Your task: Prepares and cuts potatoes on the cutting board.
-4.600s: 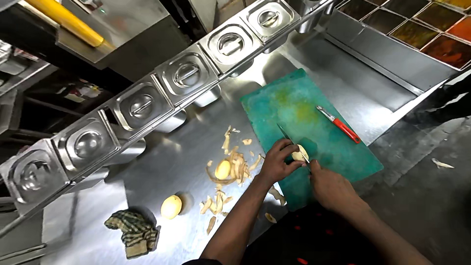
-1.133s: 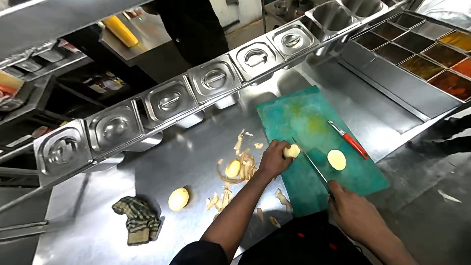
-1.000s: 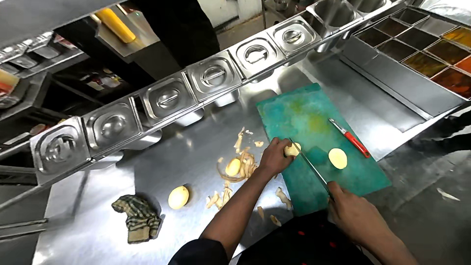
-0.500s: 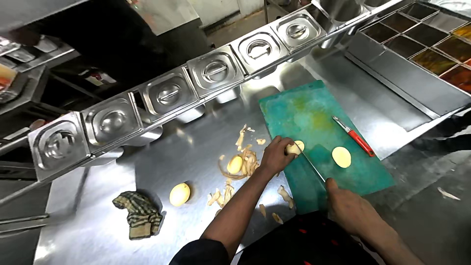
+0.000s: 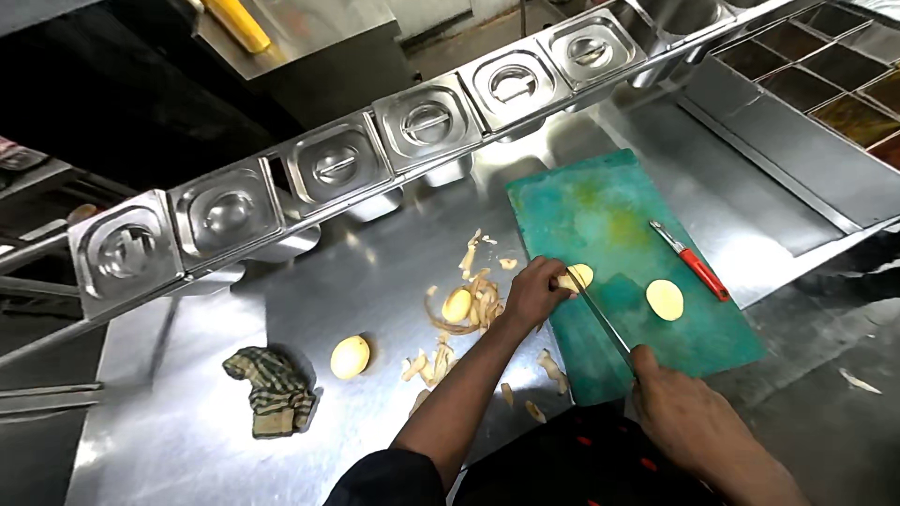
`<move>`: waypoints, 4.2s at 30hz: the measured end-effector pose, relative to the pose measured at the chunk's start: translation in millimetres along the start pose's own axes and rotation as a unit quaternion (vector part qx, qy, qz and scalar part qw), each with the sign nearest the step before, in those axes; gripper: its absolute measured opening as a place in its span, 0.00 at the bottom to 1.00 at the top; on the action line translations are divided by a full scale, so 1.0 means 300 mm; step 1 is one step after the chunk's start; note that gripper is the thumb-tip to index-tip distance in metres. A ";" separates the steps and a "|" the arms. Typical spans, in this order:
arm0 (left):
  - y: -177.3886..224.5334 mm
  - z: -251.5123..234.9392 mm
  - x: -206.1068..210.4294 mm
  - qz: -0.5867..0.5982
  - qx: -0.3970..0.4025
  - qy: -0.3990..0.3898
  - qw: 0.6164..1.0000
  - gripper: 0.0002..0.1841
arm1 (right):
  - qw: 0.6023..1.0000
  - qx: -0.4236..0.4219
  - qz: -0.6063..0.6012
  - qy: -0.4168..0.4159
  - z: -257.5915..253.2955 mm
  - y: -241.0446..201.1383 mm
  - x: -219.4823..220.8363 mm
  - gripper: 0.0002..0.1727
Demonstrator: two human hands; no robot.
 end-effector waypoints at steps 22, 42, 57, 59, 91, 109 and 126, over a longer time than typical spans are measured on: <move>0.456 -0.083 0.342 -0.168 0.193 -0.179 0.950 0.29 | 0.773 0.050 -0.598 0.204 0.125 0.549 0.070 0.20; 0.087 0.173 0.056 -0.098 0.063 -0.172 0.978 0.24 | 0.986 0.006 -0.165 0.036 0.051 0.196 0.115 0.23; 0.144 0.153 0.090 -0.112 0.130 -0.066 0.983 0.17 | 0.998 0.033 -0.019 -0.043 0.144 0.086 0.095 0.21; 0.147 0.145 0.084 -0.110 0.130 -0.068 0.983 0.18 | 0.996 0.042 -0.016 -0.078 0.115 0.088 0.109 0.23; 0.128 0.077 0.095 -0.086 -0.068 -0.100 0.989 0.19 | 0.990 0.001 -0.042 0.134 0.076 0.164 0.083 0.17; 0.093 0.087 0.068 -0.037 -0.043 -0.089 0.994 0.18 | 0.997 0.033 -0.059 -0.038 0.040 0.111 0.093 0.22; 0.083 0.078 0.065 -0.047 -0.024 -0.068 0.996 0.27 | 0.949 -0.015 -0.312 -0.034 0.022 0.184 0.152 0.23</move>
Point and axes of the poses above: each hand's wrist, its own z-axis away from the middle knuckle, its own x-axis out of the palm, y = z × x, the point moved 9 cm from there along -z, towards the middle knuckle, and after that the axes turned 3 degrees about y, right-handed, at the moved point
